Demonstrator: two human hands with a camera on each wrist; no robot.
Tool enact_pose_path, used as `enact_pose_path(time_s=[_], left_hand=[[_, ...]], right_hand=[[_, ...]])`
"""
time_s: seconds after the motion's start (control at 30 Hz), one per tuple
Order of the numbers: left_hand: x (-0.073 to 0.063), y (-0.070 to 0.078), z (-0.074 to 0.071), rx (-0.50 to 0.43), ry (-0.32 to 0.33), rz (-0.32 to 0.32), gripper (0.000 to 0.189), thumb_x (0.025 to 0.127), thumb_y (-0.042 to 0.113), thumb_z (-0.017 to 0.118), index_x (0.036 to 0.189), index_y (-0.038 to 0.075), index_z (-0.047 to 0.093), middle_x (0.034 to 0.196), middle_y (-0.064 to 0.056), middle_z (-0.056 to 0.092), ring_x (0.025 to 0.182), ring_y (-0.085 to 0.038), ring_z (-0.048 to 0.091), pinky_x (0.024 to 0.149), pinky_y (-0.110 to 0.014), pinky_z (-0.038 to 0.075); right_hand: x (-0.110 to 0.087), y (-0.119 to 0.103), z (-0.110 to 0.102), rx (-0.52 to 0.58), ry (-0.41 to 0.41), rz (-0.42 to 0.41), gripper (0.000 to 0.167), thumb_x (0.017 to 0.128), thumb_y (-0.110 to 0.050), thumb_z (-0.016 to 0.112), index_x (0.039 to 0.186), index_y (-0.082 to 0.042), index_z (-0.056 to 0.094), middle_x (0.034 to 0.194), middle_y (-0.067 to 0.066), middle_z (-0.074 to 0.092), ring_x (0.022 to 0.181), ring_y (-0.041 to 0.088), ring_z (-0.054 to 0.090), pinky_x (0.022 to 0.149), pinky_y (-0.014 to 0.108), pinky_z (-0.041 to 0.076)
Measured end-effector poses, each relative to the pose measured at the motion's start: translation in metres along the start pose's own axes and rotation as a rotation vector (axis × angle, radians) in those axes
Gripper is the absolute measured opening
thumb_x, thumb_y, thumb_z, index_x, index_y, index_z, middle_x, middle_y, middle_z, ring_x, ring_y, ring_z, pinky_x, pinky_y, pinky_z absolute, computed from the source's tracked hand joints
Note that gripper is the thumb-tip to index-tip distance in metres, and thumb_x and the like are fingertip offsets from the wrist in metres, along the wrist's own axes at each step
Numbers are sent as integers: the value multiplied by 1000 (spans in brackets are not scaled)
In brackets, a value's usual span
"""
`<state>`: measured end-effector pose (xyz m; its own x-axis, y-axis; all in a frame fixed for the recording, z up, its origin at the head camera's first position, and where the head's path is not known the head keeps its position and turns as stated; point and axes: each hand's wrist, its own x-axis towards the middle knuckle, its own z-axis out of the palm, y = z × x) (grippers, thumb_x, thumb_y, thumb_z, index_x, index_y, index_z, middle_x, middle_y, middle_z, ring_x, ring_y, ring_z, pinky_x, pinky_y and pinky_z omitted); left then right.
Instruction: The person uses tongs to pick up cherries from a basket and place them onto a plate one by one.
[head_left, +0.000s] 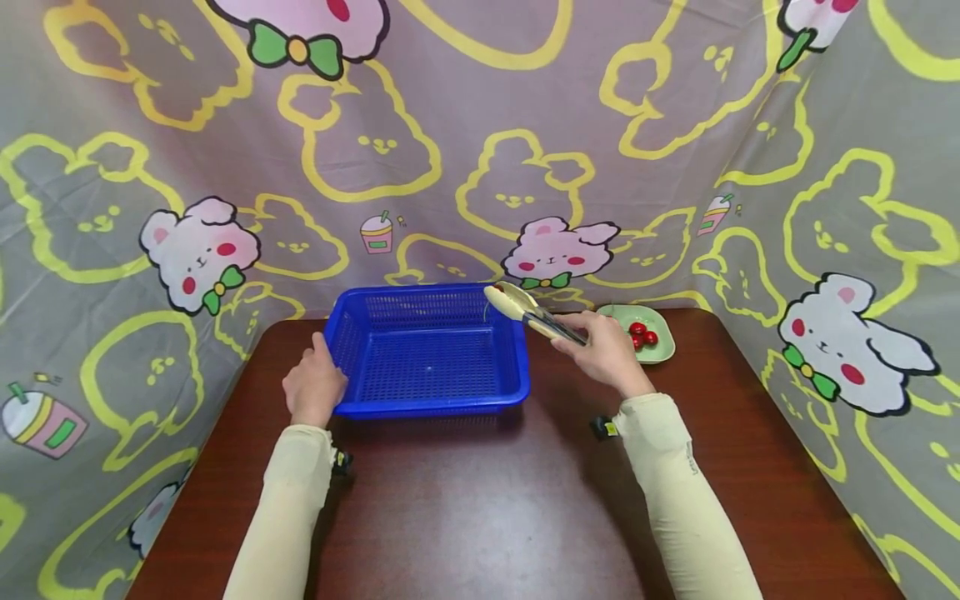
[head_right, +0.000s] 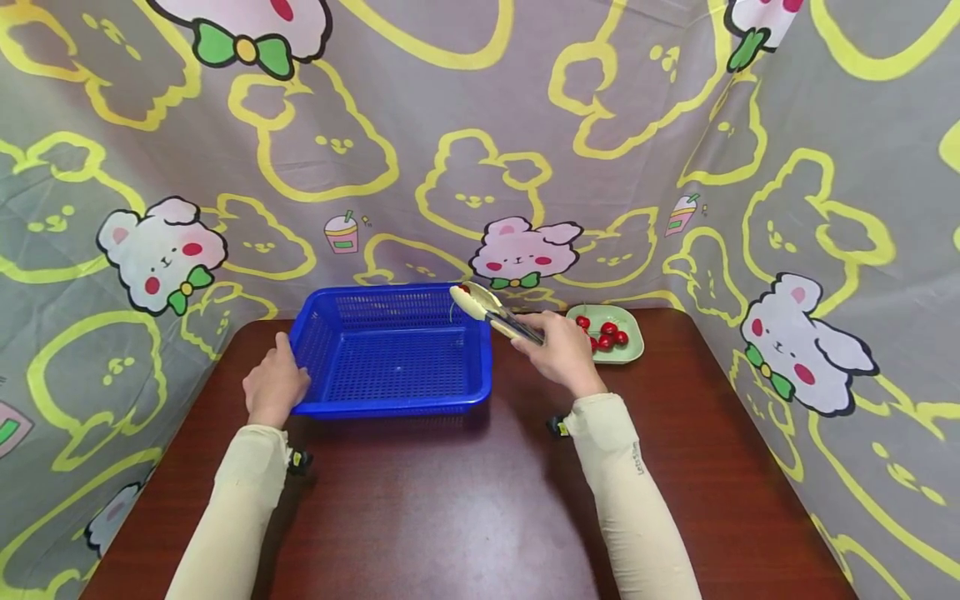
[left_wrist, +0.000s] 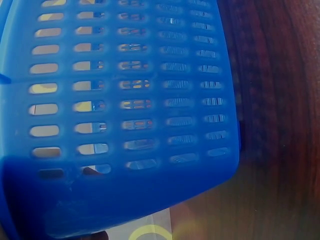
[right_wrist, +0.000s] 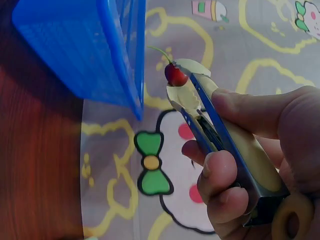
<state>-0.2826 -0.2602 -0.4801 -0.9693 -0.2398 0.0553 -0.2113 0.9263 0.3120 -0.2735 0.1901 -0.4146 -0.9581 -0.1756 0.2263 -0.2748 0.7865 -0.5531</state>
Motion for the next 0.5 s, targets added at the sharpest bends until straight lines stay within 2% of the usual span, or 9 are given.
enact_pose_path(time_s=[0.17, 0.37, 0.5], left_hand=[[0, 1, 0, 5, -10, -2, 72, 96, 17, 61, 154, -2, 23, 124, -36, 58, 96, -57, 65, 76, -65, 51], [-1, 0, -1, 1, -7, -6, 73, 96, 17, 60, 155, -3, 22, 125, -36, 57, 96, -57, 65, 76, -65, 50], [-1, -1, -1, -3, -17, 1, 72, 96, 16, 59, 155, -3, 22, 124, -36, 57, 96, -58, 64, 76, -65, 50]], right_hand=[[-8, 18, -12, 2, 18, 29, 43, 92, -26, 78, 134, -15, 72, 126, 16, 73, 100, 32, 64, 82, 45, 46], [-17, 40, -21, -6, 37, 37, 43, 93, -23, 77, 134, -10, 71, 128, 19, 72, 86, 31, 61, 78, 42, 46], [-26, 53, -28, -32, 41, 96, 44, 93, -27, 77, 134, -14, 71, 131, 17, 71, 88, 32, 60, 74, 45, 45]])
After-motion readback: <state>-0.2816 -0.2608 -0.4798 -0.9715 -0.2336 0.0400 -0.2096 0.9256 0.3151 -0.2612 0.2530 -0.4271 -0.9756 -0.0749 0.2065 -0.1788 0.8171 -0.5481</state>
